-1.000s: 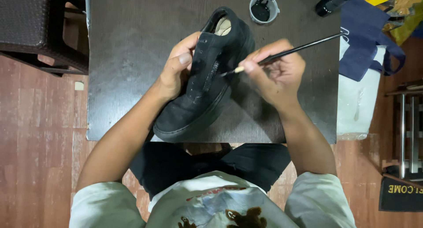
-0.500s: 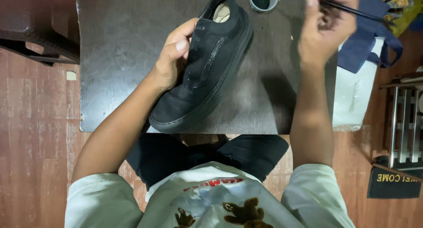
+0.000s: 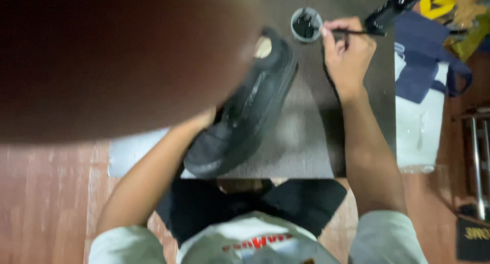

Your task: The person paints a black slip-on shoe with black paint using a small brush. They repeatedly dip the brush into a small container of paint and apply it to the shoe's upper and side panels.

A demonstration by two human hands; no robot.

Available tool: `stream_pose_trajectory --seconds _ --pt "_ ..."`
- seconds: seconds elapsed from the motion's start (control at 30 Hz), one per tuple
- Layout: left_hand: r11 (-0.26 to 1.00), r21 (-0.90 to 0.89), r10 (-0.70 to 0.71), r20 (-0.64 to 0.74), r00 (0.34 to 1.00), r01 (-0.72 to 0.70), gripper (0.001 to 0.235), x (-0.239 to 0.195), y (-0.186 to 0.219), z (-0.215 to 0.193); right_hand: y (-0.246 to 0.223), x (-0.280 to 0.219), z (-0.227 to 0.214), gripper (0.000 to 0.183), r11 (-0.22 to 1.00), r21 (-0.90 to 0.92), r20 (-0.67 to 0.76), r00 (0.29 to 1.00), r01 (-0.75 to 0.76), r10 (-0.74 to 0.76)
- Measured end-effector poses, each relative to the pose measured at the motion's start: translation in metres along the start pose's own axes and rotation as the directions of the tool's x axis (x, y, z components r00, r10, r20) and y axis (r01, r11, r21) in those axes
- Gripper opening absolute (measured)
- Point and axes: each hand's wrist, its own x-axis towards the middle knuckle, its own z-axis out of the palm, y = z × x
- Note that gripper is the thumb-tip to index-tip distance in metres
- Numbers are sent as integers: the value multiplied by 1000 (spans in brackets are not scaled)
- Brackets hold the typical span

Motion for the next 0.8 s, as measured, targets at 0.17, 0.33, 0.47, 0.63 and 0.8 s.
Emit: stream_pose_trajectory --seconds 0.17,0.33,0.47,0.63,0.8 --pt "1000 17 23 5 1000 -23 76 18 -16 -23 4 -4 1 12 996 -15 -14 996 -87 87" --pt "994 103 49 -89 995 -40 81 20 -26 -25 1 0 -2 13 993 38 -103 988 -116 119" --pt "983 171 76 -32 997 -70 81 12 6 2 4 -4 -4 12 985 -6 -141 975 -174 171" --pt "998 24 -51 10 999 51 73 15 27 2 -38 8 -17 15 900 379 -255 910 -216 326" --pt "981 194 10 -5 1000 -9 83 15 7 -21 -36 -1 -16 18 509 800 25 867 -316 498"
